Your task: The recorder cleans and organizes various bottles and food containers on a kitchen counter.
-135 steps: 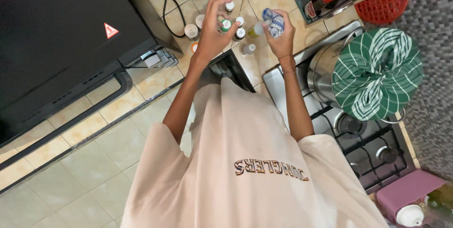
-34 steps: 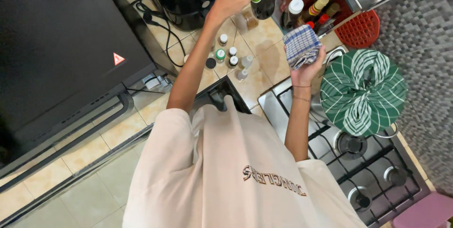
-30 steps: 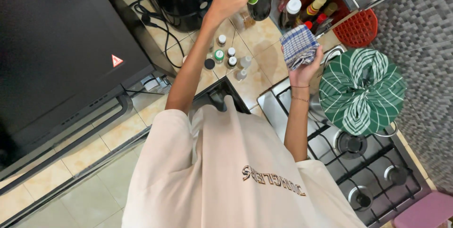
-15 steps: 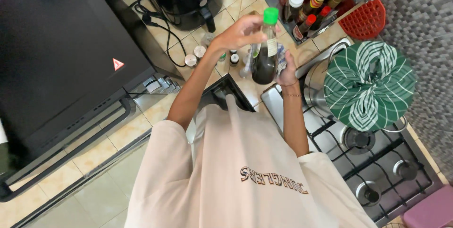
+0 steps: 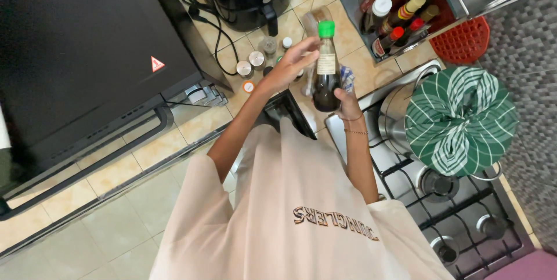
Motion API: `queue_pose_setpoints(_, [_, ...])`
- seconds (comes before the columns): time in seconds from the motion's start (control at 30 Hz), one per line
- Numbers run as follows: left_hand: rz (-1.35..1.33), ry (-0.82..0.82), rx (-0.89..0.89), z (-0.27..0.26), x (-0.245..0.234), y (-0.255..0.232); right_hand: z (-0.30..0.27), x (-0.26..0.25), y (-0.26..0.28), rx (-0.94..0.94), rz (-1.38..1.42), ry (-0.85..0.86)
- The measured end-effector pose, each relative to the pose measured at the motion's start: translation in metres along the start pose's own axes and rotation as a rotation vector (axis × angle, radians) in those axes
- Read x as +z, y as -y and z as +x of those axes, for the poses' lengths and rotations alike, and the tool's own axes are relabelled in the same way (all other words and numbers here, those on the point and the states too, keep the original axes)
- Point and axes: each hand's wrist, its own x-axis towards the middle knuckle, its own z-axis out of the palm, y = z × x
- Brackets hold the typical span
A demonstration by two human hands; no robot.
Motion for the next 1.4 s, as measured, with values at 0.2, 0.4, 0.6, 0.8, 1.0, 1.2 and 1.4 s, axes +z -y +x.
queue_pose_setpoints(0.2, [0.152, -0.575, 0.015, -0.052, 0.034, 0.071, 0.027, 0.090, 0.020, -0.523, -0.890, -0.286])
queue_pose_setpoints(0.4, [-0.229, -0.766, 0.153, -0.063, 0.037, 0.063, 0.033, 0.136, 0.001, -0.638, -1.258, -0.316])
queue_pose_setpoints(0.6, [-0.354, -0.534, 0.231, -0.077, 0.036, 0.032, 0.033, 0.139, -0.006, -0.569, -0.961, -0.266])
queue_pose_setpoints(0.8, [-0.292, -0.441, 0.247, -0.085, 0.009, 0.095, 0.040, 0.114, -0.024, -0.481, -0.581, -0.372])
queue_pose_setpoints(1.0, [-0.042, -0.724, 0.104, -0.073, 0.010, 0.100, 0.035, 0.128, -0.027, -0.553, -0.809, -0.413])
queue_pose_setpoints(1.2, [0.126, -0.641, 0.065, -0.059, 0.010, 0.098, 0.034, 0.135, -0.016, -0.655, -1.049, -0.417])
queue_pose_setpoints(1.4, [0.461, -0.408, 0.165, -0.051, 0.013, 0.016, 0.040, 0.141, -0.008, -0.690, -1.010, -0.396])
